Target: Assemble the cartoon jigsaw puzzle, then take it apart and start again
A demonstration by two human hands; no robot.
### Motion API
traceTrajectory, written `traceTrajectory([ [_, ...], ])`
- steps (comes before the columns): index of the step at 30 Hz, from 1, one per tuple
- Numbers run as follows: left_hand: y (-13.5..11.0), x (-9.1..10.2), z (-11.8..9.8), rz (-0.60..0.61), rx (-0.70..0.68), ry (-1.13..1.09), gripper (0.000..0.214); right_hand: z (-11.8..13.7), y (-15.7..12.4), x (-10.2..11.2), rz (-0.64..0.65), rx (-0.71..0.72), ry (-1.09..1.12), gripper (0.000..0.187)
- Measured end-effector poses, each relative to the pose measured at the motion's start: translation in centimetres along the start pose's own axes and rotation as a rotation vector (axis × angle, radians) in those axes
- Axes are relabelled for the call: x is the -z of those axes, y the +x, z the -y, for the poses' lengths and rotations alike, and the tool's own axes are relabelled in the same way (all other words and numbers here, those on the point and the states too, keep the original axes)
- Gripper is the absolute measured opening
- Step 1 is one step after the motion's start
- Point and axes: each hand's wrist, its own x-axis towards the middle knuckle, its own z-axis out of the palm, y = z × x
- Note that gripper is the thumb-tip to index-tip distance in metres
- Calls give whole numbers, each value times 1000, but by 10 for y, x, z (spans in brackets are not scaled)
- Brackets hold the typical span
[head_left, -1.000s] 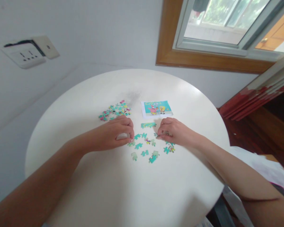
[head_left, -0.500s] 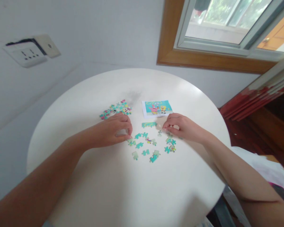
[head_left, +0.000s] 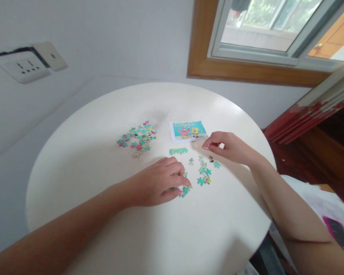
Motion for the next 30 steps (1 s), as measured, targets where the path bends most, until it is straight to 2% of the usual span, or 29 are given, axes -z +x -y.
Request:
traceTrajectory([
  [7,5,-10,-1,-40,15,96,21,3,-2,2,59,4,23,19],
  [12,4,-7,3,-62,41,182,18,-1,-6,9,367,92,115,20],
  [15,1,-5,8,-90,62,205,19,0,-7,9,464,128,104,21],
  [23,-1,-5,12,-106,83,168,22,6,-4,-8,505,123,69,20],
  [30,-4,3,20,-167,145,186,20,7,-3,-9,504,105,74,13],
])
